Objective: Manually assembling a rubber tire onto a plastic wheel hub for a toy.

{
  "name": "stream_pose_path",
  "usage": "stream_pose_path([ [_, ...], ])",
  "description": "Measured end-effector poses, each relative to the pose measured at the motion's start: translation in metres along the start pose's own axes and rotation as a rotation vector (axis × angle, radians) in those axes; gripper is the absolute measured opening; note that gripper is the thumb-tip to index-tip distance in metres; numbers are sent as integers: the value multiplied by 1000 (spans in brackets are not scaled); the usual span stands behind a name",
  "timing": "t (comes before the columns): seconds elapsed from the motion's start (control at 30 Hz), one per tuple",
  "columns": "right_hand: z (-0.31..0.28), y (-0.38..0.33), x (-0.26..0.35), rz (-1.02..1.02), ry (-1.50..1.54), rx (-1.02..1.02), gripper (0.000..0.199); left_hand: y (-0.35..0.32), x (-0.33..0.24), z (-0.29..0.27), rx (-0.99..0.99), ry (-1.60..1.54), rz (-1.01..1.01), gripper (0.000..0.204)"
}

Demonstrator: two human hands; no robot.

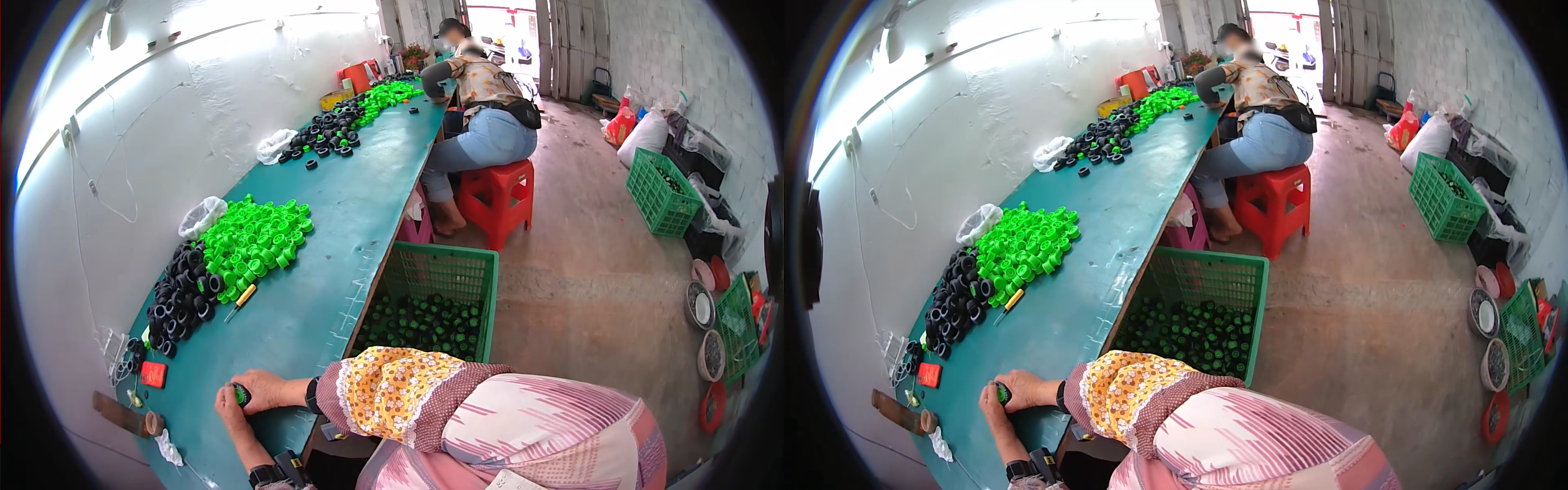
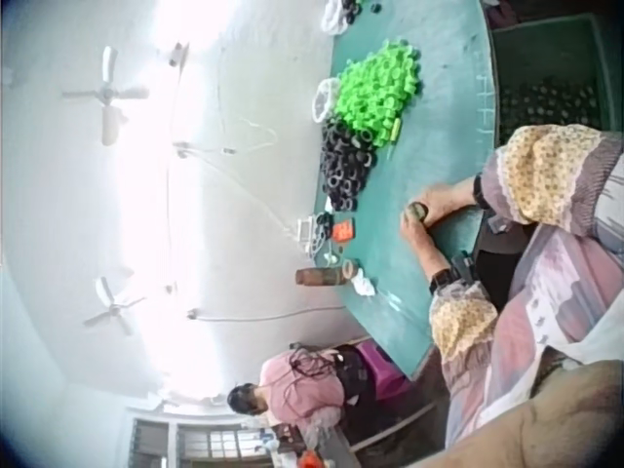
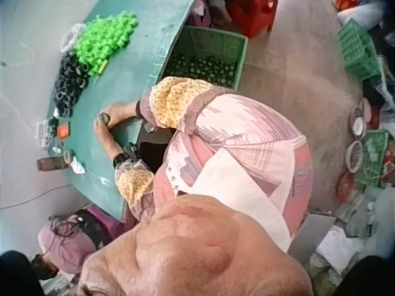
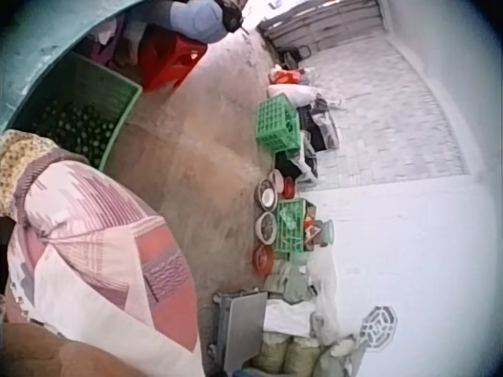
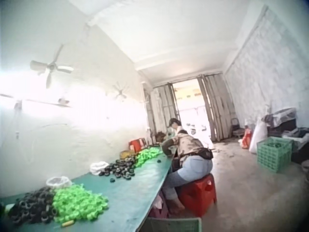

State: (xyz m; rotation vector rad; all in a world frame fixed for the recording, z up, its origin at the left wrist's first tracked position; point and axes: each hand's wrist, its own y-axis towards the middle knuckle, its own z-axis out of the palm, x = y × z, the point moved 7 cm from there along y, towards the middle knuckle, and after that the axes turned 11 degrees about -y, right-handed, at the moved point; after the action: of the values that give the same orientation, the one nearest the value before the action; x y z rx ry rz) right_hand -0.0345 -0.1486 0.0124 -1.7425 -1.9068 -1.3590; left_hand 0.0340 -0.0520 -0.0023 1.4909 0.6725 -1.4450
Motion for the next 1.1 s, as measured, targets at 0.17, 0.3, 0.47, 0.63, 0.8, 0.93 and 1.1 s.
stream_pose_path([
  [0.17, -1, -10, 7, -3, -124, 58, 51, -4, 2, -8, 25, 45, 86, 18],
  [0.3, -2, -15, 10, -74, -114, 41, 49, -15, -3, -4, -27, 6, 41, 16],
  [0.47, 1, -17, 15, -109, -73, 64, 49, -22, -4, -9, -30, -5, 36, 14],
  [0.63, 7, -12, 8, -109, -173, 63, 49, -21, -6, -6, 0, 11, 33, 17],
  [0.8, 7, -6, 7, -77, -176, 37, 49, -6, 3, -18, 137, 135, -97, 23],
  [0.93, 12, 25, 4, 87, 52, 138, 46, 13, 9, -23, -43, 19, -134, 26],
  [1.1, 44, 69, -5, 36, 164, 151, 45, 27, 14, -32, -59, -483, -240, 29],
])
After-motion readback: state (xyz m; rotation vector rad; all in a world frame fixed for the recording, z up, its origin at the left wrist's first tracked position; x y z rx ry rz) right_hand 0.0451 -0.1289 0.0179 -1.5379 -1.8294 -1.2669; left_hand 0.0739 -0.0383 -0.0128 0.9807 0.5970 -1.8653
